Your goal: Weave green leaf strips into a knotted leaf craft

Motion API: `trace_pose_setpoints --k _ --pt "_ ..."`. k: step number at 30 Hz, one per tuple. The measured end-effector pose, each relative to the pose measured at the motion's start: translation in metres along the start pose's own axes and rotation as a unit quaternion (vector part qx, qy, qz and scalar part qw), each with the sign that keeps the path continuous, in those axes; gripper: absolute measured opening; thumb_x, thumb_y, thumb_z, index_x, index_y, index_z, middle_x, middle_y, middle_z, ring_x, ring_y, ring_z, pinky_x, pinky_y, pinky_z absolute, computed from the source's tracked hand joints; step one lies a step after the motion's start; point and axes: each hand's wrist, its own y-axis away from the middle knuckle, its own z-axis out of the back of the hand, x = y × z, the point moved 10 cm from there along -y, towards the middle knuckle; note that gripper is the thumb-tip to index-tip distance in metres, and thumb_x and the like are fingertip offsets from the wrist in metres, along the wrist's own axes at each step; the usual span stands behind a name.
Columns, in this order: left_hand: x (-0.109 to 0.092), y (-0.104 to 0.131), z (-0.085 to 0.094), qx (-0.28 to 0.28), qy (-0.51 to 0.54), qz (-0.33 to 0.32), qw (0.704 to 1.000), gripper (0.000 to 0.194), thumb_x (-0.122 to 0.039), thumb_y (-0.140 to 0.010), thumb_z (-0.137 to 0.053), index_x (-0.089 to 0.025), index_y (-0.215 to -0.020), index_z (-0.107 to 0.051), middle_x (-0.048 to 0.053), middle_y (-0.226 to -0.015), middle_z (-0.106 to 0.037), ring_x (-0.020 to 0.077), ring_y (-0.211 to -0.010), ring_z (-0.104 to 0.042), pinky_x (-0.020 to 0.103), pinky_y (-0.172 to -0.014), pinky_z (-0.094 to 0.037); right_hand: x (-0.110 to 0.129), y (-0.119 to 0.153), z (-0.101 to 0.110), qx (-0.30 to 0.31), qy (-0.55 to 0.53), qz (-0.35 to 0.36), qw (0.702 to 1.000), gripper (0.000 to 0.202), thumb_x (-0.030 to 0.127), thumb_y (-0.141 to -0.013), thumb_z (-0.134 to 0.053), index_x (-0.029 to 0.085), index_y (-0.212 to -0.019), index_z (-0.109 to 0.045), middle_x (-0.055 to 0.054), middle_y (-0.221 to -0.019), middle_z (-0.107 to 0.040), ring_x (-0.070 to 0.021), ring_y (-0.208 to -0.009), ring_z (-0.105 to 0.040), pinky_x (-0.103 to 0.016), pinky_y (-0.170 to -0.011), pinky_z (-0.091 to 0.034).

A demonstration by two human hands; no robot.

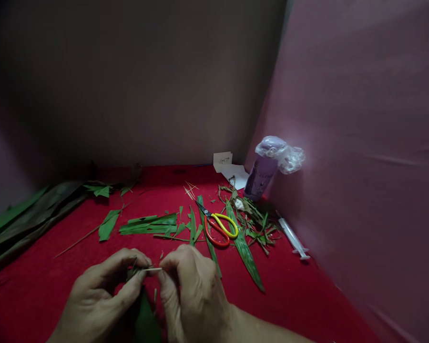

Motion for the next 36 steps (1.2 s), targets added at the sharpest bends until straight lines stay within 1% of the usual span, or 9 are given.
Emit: trace_pose_setpoints --k 3,6,8,12,19,24,26,31,36 --pt "-0.001 -0.001 0.002 -0.004 -0.005 0.0 1.0 0.01 -0.011 -0.073 -0.056 -0.02 -0.071 -0.061 -0.001 -0.061 -0.066 0.0138 -0.055 -0.065 0.018 -0.048 -0.051 0.013 0.001 -0.007 0.028 0.029 0.077 0.996 0.011 0.009 -0.081 -0.044 0.017 -0.081 -0.053 0.0 -0.056 -0.052 -0.0125 -0.047 -0.046 -0.024 -0.046 -0.034" --pt "-0.002 -0.001 0.001 -0.006 -0.011 -0.006 1.0 0.011 -0.011 -0.073 -0.055 -0.02 -0.073 -0.06 -0.002 -0.062 -0.066 0.0133 -0.055 -0.065 0.017 -0.049 -0.051 0.017 0.002 -0.017 0.069 0.064 0.108 0.99 0.015 0.01 -0.08 -0.044 0.017 -0.07 -0.053 0.001 -0.047 -0.048 -0.012 -0.04 -0.04 -0.026 -0.042 -0.028" --pt "-0.002 -0.001 0.002 -0.009 -0.019 -0.016 1.0 0.011 -0.01 -0.074 -0.055 -0.021 -0.074 -0.06 -0.002 -0.063 -0.067 0.013 -0.056 -0.066 0.017 -0.05 -0.051 0.016 0.002 -0.019 0.076 0.077 0.104 0.989 0.017 0.009 -0.079 -0.043 0.017 -0.067 -0.053 0.001 -0.046 -0.047 -0.0122 -0.04 -0.04 -0.026 -0.042 -0.028" --pt "-0.004 0.0 0.0 -0.003 -0.041 -0.036 0.999 0.012 -0.01 -0.075 -0.055 -0.021 -0.074 -0.06 -0.002 -0.065 -0.067 0.0129 -0.059 -0.066 0.017 -0.053 -0.052 0.014 0.004 -0.02 0.074 0.072 0.085 0.991 0.017 0.009 -0.078 -0.043 0.017 -0.069 -0.054 0.0 -0.048 -0.05 -0.0124 -0.042 -0.042 -0.026 -0.042 -0.03" --pt "-0.003 0.002 -0.002 0.005 -0.033 -0.037 0.999 0.013 -0.008 -0.076 -0.054 -0.02 -0.078 -0.06 -0.002 -0.066 -0.066 0.0125 -0.058 -0.064 0.018 -0.053 -0.051 0.011 0.005 -0.021 0.08 0.048 0.073 0.993 0.016 0.008 -0.079 -0.043 0.016 -0.074 -0.057 -0.001 -0.05 -0.052 -0.0131 -0.042 -0.045 -0.027 -0.043 -0.033" --pt "-0.005 0.002 -0.002 0.006 -0.044 -0.043 0.998 0.013 -0.008 -0.076 -0.054 -0.02 -0.075 -0.058 -0.002 -0.066 -0.064 0.012 -0.056 -0.063 0.018 -0.051 -0.05 0.01 0.006 -0.021 0.08 0.045 0.071 0.993 0.016 0.008 -0.08 -0.043 0.016 -0.077 -0.056 -0.001 -0.052 -0.055 -0.0131 -0.044 -0.048 -0.026 -0.045 -0.035" --pt "-0.009 0.002 -0.003 0.01 -0.054 -0.064 0.996 0.014 -0.007 -0.076 -0.053 -0.02 -0.077 -0.058 -0.002 -0.066 -0.063 0.0117 -0.055 -0.062 0.018 -0.051 -0.049 0.01 0.007 -0.021 0.079 0.047 0.067 0.993 0.016 0.008 -0.079 -0.043 0.016 -0.077 -0.056 -0.001 -0.052 -0.055 -0.013 -0.043 -0.049 -0.026 -0.045 -0.035" --pt "-0.025 0.007 -0.002 -0.001 -0.095 -0.157 0.983 0.02 -0.003 -0.077 -0.052 -0.021 -0.084 -0.054 0.0 -0.071 -0.063 0.0132 -0.063 -0.062 0.021 -0.057 -0.049 0.009 0.007 -0.021 0.07 0.032 0.053 0.996 0.015 0.008 -0.078 -0.044 0.016 -0.076 -0.055 0.0 -0.051 -0.055 -0.0123 -0.042 -0.05 -0.025 -0.045 -0.036" --pt "-0.032 0.009 -0.005 0.01 -0.121 -0.19 0.974 0.021 -0.003 -0.078 -0.053 -0.022 -0.085 -0.051 0.0 -0.071 -0.061 0.014 -0.065 -0.061 0.023 -0.059 -0.049 0.007 0.01 -0.023 0.062 0.028 0.028 0.997 0.016 0.007 -0.076 -0.043 0.017 -0.071 -0.053 0.002 -0.048 -0.05 -0.011 -0.039 -0.045 -0.025 -0.043 -0.032"
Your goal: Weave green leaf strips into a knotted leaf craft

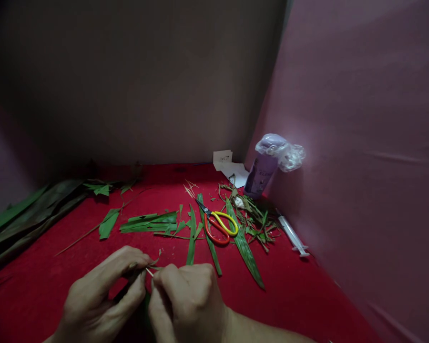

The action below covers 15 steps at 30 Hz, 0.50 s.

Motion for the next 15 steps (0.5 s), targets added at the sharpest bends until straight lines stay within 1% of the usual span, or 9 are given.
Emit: trace_pose_setpoints --k 3,4,6,8,11,15 --pt "-0.003 -0.001 0.0 0.001 -0.017 -0.009 1.0 0.021 -0.003 -0.077 -0.053 -0.022 -0.084 -0.05 0.0 -0.071 -0.061 0.0149 -0.066 -0.062 0.024 -0.06 -0.049 -0.003 0.0 0.001 -0.011 -0.001 -0.035 0.999 0.015 0.008 -0.076 -0.043 0.017 -0.071 -0.053 0.004 -0.047 -0.046 -0.0101 -0.038 -0.043 -0.025 -0.043 -0.03" --pt "-0.002 -0.001 -0.002 0.01 -0.022 -0.006 1.0 0.021 -0.002 -0.077 -0.054 -0.022 -0.085 -0.05 0.001 -0.071 -0.061 0.0154 -0.067 -0.062 0.024 -0.06 -0.049 -0.004 0.0 0.001 -0.013 -0.008 -0.043 0.999 0.015 0.008 -0.076 -0.043 0.017 -0.071 -0.053 0.005 -0.046 -0.043 -0.0094 -0.037 -0.04 -0.025 -0.042 -0.028" --pt "-0.005 -0.001 0.0 0.001 -0.024 -0.017 1.0 0.022 -0.002 -0.077 -0.053 -0.022 -0.085 -0.049 0.0 -0.07 -0.061 0.0155 -0.066 -0.062 0.024 -0.06 -0.049 -0.005 -0.001 0.001 -0.01 -0.027 -0.056 0.998 0.014 0.008 -0.076 -0.043 0.017 -0.07 -0.052 0.006 -0.046 -0.037 -0.0082 -0.035 -0.035 -0.024 -0.041 -0.026" --pt "-0.007 -0.002 0.002 -0.002 -0.024 -0.024 0.999 0.022 -0.001 -0.077 -0.053 -0.021 -0.085 -0.049 0.0 -0.07 -0.061 0.0156 -0.067 -0.062 0.024 -0.061 -0.049 -0.007 -0.001 -0.001 -0.003 -0.049 -0.071 0.996 0.013 0.008 -0.077 -0.043 0.016 -0.071 -0.051 0.008 -0.047 -0.031 -0.0072 -0.035 -0.031 -0.024 -0.04 -0.024" --pt "-0.008 -0.003 0.002 -0.002 -0.026 -0.026 0.999 0.02 -0.003 -0.077 -0.054 -0.021 -0.084 -0.05 0.001 -0.07 -0.061 0.016 -0.067 -0.062 0.025 -0.06 -0.049 -0.01 0.0 -0.007 0.012 -0.085 -0.091 0.992 0.013 0.008 -0.079 -0.042 0.016 -0.072 -0.05 0.008 -0.051 -0.024 -0.0063 -0.036 -0.028 -0.023 -0.039 -0.022" --pt "-0.006 -0.003 0.003 -0.017 -0.02 -0.03 0.999 0.017 -0.004 -0.078 -0.055 -0.021 -0.081 -0.051 0.0 -0.067 -0.06 0.0156 -0.066 -0.062 0.023 -0.058 -0.049 -0.016 0.002 -0.019 0.049 -0.149 -0.132 0.979 0.014 0.011 -0.083 -0.039 0.016 -0.074 -0.048 0.008 -0.052 -0.024 -0.0057 -0.036 -0.029 -0.021 -0.038 -0.021"
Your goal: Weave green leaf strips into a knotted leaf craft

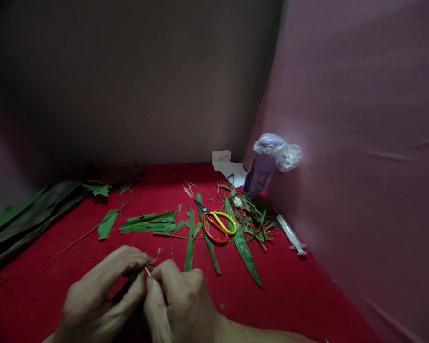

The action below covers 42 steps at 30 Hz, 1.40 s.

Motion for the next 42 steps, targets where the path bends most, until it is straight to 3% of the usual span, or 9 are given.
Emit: trace_pose_setpoints --k 9,13,18,24,27,31,38,42 --pt "0.006 0.003 -0.001 -0.007 0.035 0.014 0.999 0.018 -0.002 -0.077 -0.057 -0.018 -0.085 -0.055 0.002 -0.074 -0.063 0.0137 -0.065 -0.06 0.023 -0.058 -0.049 -0.009 0.001 -0.006 0.027 -0.064 -0.04 0.997 0.01 0.016 -0.085 -0.038 0.017 -0.077 -0.043 0.01 -0.05 -0.025 -0.0061 -0.036 -0.028 -0.021 -0.039 -0.019" --pt "0.003 0.0 0.001 -0.011 0.039 0.008 0.999 0.018 -0.001 -0.077 -0.057 -0.018 -0.085 -0.055 0.002 -0.073 -0.063 0.0137 -0.064 -0.06 0.023 -0.056 -0.049 -0.026 0.003 -0.015 0.043 -0.133 -0.13 0.982 0.018 0.025 -0.09 -0.038 0.019 -0.073 -0.04 0.01 -0.046 -0.029 -0.0059 -0.036 -0.03 -0.02 -0.038 -0.019" --pt "0.003 -0.001 0.003 -0.018 0.041 0.012 0.999 0.02 -0.001 -0.076 -0.057 -0.017 -0.086 -0.056 0.002 -0.071 -0.062 0.0137 -0.063 -0.06 0.023 -0.056 -0.049 -0.042 0.012 -0.031 0.062 -0.249 -0.227 0.939 0.027 0.038 -0.093 -0.034 0.02 -0.074 -0.038 0.012 -0.039 -0.03 -0.0053 -0.031 -0.03 -0.017 -0.034 -0.022" --pt "0.005 0.003 0.002 -0.016 0.057 0.016 0.998 0.02 -0.001 -0.076 -0.058 -0.018 -0.086 -0.056 0.002 -0.073 -0.063 0.0139 -0.066 -0.062 0.022 -0.058 -0.05 -0.041 0.01 -0.025 0.044 -0.208 -0.189 0.959 0.026 0.038 -0.092 -0.04 0.02 -0.074 -0.038 0.01 -0.041 -0.037 -0.005 -0.032 -0.035 -0.016 -0.035 -0.023" --pt "0.005 0.002 0.001 -0.018 0.064 0.021 0.998 0.02 -0.001 -0.076 -0.058 -0.018 -0.088 -0.056 0.002 -0.074 -0.063 0.0133 -0.065 -0.061 0.022 -0.057 -0.05 -0.041 0.01 -0.027 0.041 -0.247 -0.195 0.948 0.027 0.041 -0.092 -0.04 0.02 -0.075 -0.038 0.011 -0.039 -0.036 -0.0048 -0.031 -0.034 -0.015 -0.034 -0.024" --pt "0.006 0.002 0.0 -0.012 0.065 0.025 0.998 0.021 -0.001 -0.077 -0.056 -0.019 -0.089 -0.056 0.002 -0.075 -0.064 0.013 -0.065 -0.062 0.022 -0.057 -0.051 -0.04 0.012 -0.04 0.08 -0.304 -0.213 0.925 0.029 0.045 -0.094 -0.034 0.02 -0.078 -0.037 0.013 -0.037 -0.034 -0.0042 -0.028 -0.03 -0.013 -0.032 -0.023" --pt "0.006 0.005 0.003 -0.023 0.07 0.022 0.997 0.022 -0.001 -0.076 -0.058 -0.018 -0.09 -0.056 0.002 -0.076 -0.064 0.0139 -0.066 -0.063 0.022 -0.058 -0.051 -0.035 0.01 -0.03 0.046 -0.256 -0.152 0.954 0.03 0.045 -0.094 -0.035 0.02 -0.077 -0.036 0.01 -0.042 -0.036 -0.0061 -0.033 -0.037 -0.016 -0.035 -0.025" --pt "0.007 0.007 0.004 -0.021 0.073 0.027 0.997 0.021 -0.001 -0.076 -0.057 -0.018 -0.089 -0.057 0.003 -0.075 -0.064 0.0139 -0.066 -0.063 0.022 -0.057 -0.051 -0.036 0.01 -0.032 0.051 -0.291 -0.175 0.939 0.034 0.051 -0.092 -0.037 0.02 -0.077 -0.035 0.012 -0.04 -0.035 -0.0047 -0.032 -0.033 -0.015 -0.034 -0.024"
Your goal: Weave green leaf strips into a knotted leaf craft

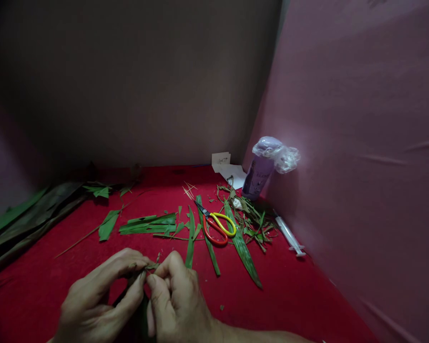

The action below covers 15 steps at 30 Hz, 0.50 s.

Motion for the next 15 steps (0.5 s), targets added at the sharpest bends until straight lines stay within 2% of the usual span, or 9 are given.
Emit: trace_pose_setpoints --k 4,7,9,12,15 --pt "-0.001 -0.001 -0.001 0.001 0.001 -0.006 1.0 0.022 0.0 -0.075 -0.058 -0.018 -0.088 -0.056 0.003 -0.075 -0.064 0.0143 -0.066 -0.063 0.023 -0.058 -0.052 -0.011 -0.001 -0.004 0.013 -0.086 -0.083 0.993 0.04 0.059 -0.087 -0.039 0.021 -0.076 -0.033 0.014 -0.036 -0.033 -0.0029 -0.029 -0.024 -0.013 -0.031 -0.018" --pt "0.0 -0.002 -0.003 0.007 0.003 -0.008 1.0 0.022 0.0 -0.076 -0.057 -0.018 -0.087 -0.056 0.002 -0.073 -0.064 0.0141 -0.064 -0.063 0.023 -0.057 -0.051 -0.017 0.0 -0.009 0.03 -0.128 -0.126 0.983 0.042 0.061 -0.085 -0.041 0.02 -0.076 -0.035 0.014 -0.035 -0.036 -0.0025 -0.028 -0.023 -0.013 -0.032 -0.02" --pt "0.0 -0.002 -0.003 0.007 0.001 -0.009 1.0 0.022 0.0 -0.076 -0.056 -0.019 -0.086 -0.055 0.002 -0.074 -0.064 0.014 -0.064 -0.063 0.022 -0.057 -0.051 -0.018 0.0 -0.008 0.029 -0.111 -0.122 0.986 0.041 0.059 -0.086 -0.041 0.02 -0.077 -0.035 0.014 -0.035 -0.036 -0.0027 -0.028 -0.024 -0.013 -0.032 -0.02" --pt "-0.002 -0.002 -0.003 0.002 0.001 -0.019 1.0 0.022 0.0 -0.075 -0.056 -0.019 -0.086 -0.055 0.003 -0.076 -0.064 0.0144 -0.066 -0.064 0.022 -0.059 -0.052 -0.013 0.001 -0.002 0.003 -0.046 -0.075 0.996 0.04 0.059 -0.088 -0.038 0.021 -0.077 -0.034 0.014 -0.036 -0.033 -0.0036 -0.028 -0.027 -0.013 -0.032 -0.02" --pt "0.0 -0.001 -0.004 0.005 0.004 -0.003 1.0 0.022 -0.001 -0.075 -0.057 -0.019 -0.088 -0.056 0.002 -0.075 -0.064 0.0138 -0.067 -0.065 0.021 -0.06 -0.053 -0.011 0.001 0.002 -0.013 -0.023 -0.053 0.998 0.039 0.058 -0.088 -0.038 0.02 -0.078 -0.034 0.014 -0.037 -0.034 -0.0042 -0.03 -0.03 -0.014 -0.033 -0.022"
